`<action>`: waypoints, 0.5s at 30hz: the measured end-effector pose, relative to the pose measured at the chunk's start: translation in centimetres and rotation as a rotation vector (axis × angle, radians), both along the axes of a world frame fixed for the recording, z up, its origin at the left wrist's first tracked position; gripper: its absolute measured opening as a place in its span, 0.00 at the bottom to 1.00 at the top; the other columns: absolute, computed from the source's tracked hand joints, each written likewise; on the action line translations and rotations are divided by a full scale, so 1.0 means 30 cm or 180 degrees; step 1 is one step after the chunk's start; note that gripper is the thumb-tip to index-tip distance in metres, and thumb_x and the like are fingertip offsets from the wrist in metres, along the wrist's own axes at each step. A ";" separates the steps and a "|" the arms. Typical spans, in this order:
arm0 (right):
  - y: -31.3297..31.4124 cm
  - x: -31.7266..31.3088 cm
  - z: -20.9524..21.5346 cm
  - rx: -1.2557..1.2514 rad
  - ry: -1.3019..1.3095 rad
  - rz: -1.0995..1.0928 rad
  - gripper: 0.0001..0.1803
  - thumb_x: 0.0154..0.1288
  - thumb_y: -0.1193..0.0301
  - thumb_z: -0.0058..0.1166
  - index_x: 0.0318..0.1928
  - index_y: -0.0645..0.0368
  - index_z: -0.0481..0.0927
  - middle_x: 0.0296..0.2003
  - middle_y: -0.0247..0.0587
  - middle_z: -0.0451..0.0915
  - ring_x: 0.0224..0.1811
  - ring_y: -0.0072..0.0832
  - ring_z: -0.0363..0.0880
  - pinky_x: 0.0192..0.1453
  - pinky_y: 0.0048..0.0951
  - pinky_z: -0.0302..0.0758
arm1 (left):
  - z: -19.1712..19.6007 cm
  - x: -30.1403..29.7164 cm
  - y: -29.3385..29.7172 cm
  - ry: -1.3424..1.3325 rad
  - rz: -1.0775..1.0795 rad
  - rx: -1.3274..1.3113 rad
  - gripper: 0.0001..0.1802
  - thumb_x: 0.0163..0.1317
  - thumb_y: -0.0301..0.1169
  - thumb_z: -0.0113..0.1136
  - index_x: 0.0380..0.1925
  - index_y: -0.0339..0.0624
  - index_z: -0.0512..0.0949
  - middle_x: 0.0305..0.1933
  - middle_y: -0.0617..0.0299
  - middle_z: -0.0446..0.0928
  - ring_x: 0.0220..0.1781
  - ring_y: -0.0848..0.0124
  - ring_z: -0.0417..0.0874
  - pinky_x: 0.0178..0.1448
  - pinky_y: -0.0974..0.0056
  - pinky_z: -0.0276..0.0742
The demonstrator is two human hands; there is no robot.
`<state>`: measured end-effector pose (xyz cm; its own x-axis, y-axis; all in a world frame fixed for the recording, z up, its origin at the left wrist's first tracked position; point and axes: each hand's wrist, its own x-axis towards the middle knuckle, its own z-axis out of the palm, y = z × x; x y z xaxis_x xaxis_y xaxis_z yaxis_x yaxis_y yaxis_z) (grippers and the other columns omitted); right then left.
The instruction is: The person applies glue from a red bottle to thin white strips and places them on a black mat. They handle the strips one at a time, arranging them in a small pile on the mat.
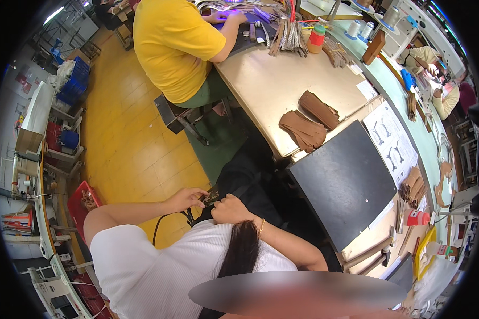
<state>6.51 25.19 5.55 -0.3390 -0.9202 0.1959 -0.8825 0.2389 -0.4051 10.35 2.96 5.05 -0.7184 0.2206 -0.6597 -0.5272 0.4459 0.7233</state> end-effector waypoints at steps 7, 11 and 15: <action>-0.001 -0.001 -0.005 -0.0227 0.0033 0.0165 0.08 0.43 0.65 0.54 0.16 0.54 0.81 0.17 0.40 0.78 0.21 0.31 0.79 0.33 0.32 0.71 | -0.080 0.008 0.005 0.0034 0.0633 0.0440 0.23 0.54 0.16 0.58 0.52 0.28 0.68 0.45 0.52 0.76 0.45 0.69 0.80 0.51 0.67 0.76; 0.001 -0.009 0.012 0.0093 -0.0154 0.0048 0.11 0.43 0.61 0.58 0.17 0.54 0.80 0.19 0.36 0.79 0.24 0.33 0.80 0.35 0.33 0.72 | -0.085 -0.012 -0.004 -0.0019 0.0363 0.0497 0.24 0.53 0.17 0.60 0.52 0.30 0.69 0.45 0.52 0.76 0.45 0.70 0.79 0.52 0.67 0.75; 0.015 0.001 0.019 -0.0053 -0.0517 -0.0366 0.12 0.47 0.61 0.59 0.25 0.57 0.82 0.26 0.40 0.79 0.30 0.34 0.80 0.38 0.34 0.72 | -0.066 -0.035 -0.013 -0.0037 0.0049 0.0499 0.25 0.52 0.19 0.64 0.52 0.32 0.71 0.44 0.54 0.78 0.43 0.72 0.80 0.51 0.68 0.76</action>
<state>6.54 25.63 6.12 -0.4701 -0.8707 0.1449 -0.7725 0.3265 -0.5446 9.30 2.57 3.07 -0.7150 0.3105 -0.6264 -0.5419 0.3198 0.7772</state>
